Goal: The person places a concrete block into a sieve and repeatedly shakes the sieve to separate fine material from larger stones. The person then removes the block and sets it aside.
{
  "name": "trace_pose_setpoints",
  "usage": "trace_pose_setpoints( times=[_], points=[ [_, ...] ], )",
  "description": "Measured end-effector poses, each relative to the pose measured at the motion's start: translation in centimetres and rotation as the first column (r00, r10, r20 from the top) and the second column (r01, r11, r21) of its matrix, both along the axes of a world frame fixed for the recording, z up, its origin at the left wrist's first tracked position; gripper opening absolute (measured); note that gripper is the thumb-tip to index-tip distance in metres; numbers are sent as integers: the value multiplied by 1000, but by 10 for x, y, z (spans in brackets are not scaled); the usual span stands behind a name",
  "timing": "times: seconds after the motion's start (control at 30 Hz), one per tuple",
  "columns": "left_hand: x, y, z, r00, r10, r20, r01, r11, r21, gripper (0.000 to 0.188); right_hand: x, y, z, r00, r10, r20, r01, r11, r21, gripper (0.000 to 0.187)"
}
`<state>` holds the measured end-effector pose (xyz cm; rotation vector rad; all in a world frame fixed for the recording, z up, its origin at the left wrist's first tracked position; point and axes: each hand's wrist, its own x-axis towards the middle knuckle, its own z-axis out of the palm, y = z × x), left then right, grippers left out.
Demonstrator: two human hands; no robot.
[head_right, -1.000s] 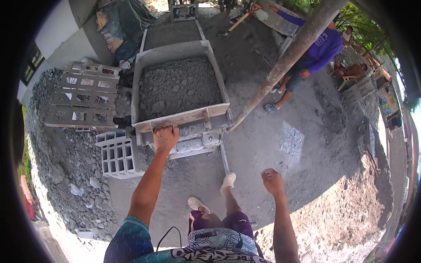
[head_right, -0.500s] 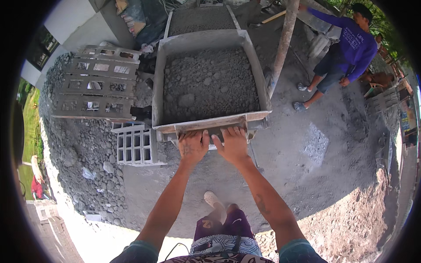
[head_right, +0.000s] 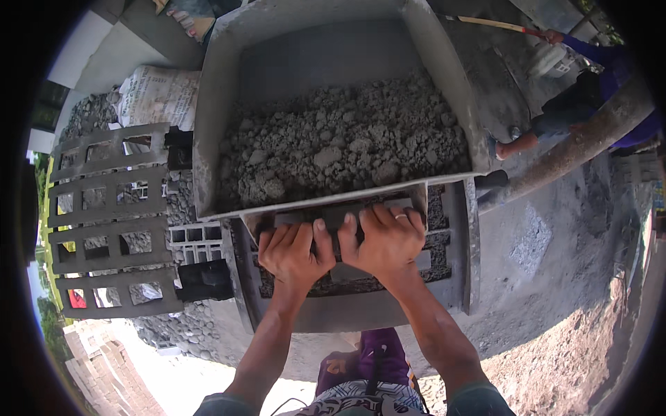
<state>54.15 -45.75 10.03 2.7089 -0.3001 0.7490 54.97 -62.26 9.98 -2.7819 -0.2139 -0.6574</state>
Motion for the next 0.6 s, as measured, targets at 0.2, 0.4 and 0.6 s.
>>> trace_pose_setpoints(
  times=[0.2,0.4,0.6],
  points=[
    [131,2,38,981,74,-180,-81,996,-33,42,139,5,3,990,55,130,-64,995,72,34],
    [45,18,27,928,104,-357,-79,993,83,50,46,11,33,932,38,-359,-26,999,38,45],
    [-87,-9,55,888,39,-457,-11,998,64,43,-87,-18,34,973,32,-229,-1,991,135,41]
  ],
)
